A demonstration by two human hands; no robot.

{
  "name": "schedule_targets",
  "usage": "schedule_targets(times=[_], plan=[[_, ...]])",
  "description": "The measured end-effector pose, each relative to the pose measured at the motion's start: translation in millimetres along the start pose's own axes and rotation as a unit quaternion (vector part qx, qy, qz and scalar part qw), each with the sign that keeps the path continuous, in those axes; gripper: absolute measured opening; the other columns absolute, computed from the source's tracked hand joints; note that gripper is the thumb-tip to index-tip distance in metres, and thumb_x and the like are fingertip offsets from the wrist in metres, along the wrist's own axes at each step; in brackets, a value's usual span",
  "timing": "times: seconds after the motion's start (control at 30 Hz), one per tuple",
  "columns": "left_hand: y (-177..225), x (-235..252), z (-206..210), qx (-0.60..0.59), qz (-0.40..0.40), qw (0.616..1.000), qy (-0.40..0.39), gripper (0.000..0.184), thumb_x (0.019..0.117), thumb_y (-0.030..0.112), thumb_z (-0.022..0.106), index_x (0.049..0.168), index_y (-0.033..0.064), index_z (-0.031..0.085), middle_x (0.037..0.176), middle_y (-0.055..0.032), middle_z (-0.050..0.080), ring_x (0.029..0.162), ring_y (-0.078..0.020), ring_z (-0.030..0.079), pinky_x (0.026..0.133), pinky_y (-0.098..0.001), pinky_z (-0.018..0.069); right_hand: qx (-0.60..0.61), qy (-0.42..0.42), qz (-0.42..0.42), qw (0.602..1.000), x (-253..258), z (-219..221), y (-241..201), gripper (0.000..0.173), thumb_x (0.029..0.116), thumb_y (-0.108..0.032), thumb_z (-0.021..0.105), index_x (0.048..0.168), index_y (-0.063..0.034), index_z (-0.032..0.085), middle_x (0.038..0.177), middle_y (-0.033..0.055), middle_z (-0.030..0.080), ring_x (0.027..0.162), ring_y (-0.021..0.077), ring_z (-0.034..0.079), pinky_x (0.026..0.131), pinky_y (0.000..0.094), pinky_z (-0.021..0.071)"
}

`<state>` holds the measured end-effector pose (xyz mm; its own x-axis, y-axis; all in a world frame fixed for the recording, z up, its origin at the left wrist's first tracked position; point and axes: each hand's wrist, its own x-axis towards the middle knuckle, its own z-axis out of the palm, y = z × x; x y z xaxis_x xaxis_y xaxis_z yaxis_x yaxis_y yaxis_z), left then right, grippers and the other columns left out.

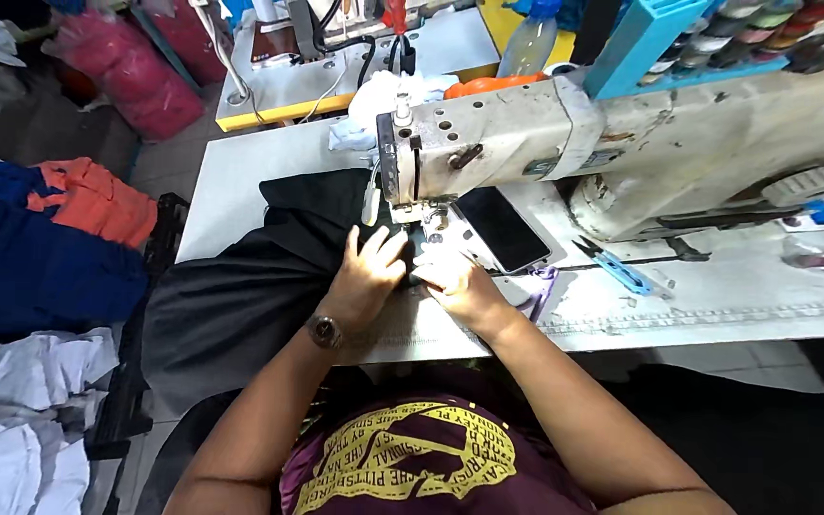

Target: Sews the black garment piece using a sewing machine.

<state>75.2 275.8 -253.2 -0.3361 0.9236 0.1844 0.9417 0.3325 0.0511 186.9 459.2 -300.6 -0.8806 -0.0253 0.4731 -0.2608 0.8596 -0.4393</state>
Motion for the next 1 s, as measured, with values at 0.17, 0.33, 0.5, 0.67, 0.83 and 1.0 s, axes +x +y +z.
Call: schedule_targets(times=[0.17, 0.33, 0.5, 0.67, 0.83, 1.0], plan=[[0.0, -13.1, 8.1, -0.028, 0.008, 0.999, 0.025, 0.019, 0.0971, 0.003, 0.06, 0.107, 0.0113, 0.074, 0.113, -0.0035, 0.075, 0.128, -0.0268, 0.062, 0.117, -0.0694, 0.0278, -0.016, -0.01, 0.003, 1.0, -12.0, -3.9, -3.9, 0.02, 0.0988, -0.017, 0.062, 0.107, -0.0146, 0.08, 0.12, 0.0063, 0.074, 0.127, 0.0257, 0.062, 0.111, 0.0471, 0.0461], [0.2, -10.1, 9.7, 0.001, -0.024, 1.0, -0.02, 0.045, 0.098, 0.005, 0.059, 0.137, 0.0256, 0.066, 0.131, -0.0036, 0.069, 0.136, -0.031, 0.055, 0.115, -0.0758, 0.0239, -0.025, -0.014, 0.027, 0.999, -11.5, -3.9, -2.7, 0.023, 0.0986, -0.016, 0.06, 0.109, -0.0153, 0.08, 0.119, 0.0056, 0.075, 0.126, 0.0253, 0.064, 0.109, 0.047, 0.0477], [-14.9, -0.3, 17.8, -0.017, -0.024, 0.999, -0.016, 0.046, 0.0972, 0.003, 0.058, 0.137, 0.0255, 0.067, 0.134, -0.0031, 0.068, 0.138, -0.0305, 0.053, 0.115, -0.0736, 0.0263, -0.056, 0.002, 0.04, 0.998, -0.7, -2.7, -3.1, 0.023, 0.0984, -0.016, 0.061, 0.112, -0.0154, 0.079, 0.117, 0.0047, 0.076, 0.117, 0.0244, 0.068, 0.106, 0.0476, 0.0494], [-27.2, 7.7, 27.2, -0.064, -0.053, 0.996, 0.023, 0.045, 0.0863, -0.001, 0.067, 0.128, 0.016, 0.072, 0.135, -0.0036, 0.067, 0.138, -0.0299, 0.052, 0.114, -0.0657, 0.0349, -0.081, -0.01, 0.069, 0.994, 8.2, -1.2, -0.8, 0.03, 0.1008, -0.015, 0.055, 0.121, -0.0207, 0.077, 0.127, 0.0003, 0.073, 0.132, 0.0245, 0.059, 0.122, 0.0561, 0.0299], [-27.1, 8.6, 30.8, -0.057, -0.058, 0.995, 0.048, 0.037, 0.0904, 0.002, 0.063, 0.124, 0.0138, 0.073, 0.14, -0.003, 0.065, 0.138, -0.0274, 0.053, 0.116, -0.0609, 0.0359, -0.043, -0.018, 0.088, 0.995, 5.3, -9.4, -1.4, 0.03, 0.103, -0.021, 0.054, 0.124, -0.0185, 0.075, 0.137, 0.0011, 0.068, 0.142, 0.0243, 0.05, 0.124, 0.0548, 0.0281], [-26.3, 7.1, 30.5, -0.059, -0.05, 0.996, 0.054, 0.041, 0.0864, 0.0, 0.067, 0.125, 0.0116, 0.073, 0.138, -0.0047, 0.067, 0.138, -0.0281, 0.054, 0.115, -0.0596, 0.0372, -0.027, 0.116, 0.129, 0.984, -20.0, -100.6, 6.5, 0.027, 0.1038, -0.013, 0.054, 0.121, -0.003, 0.073, 0.127, 0.0142, 0.07, 0.118, 0.0253, 0.068, 0.102, 0.0441, 0.0559]])
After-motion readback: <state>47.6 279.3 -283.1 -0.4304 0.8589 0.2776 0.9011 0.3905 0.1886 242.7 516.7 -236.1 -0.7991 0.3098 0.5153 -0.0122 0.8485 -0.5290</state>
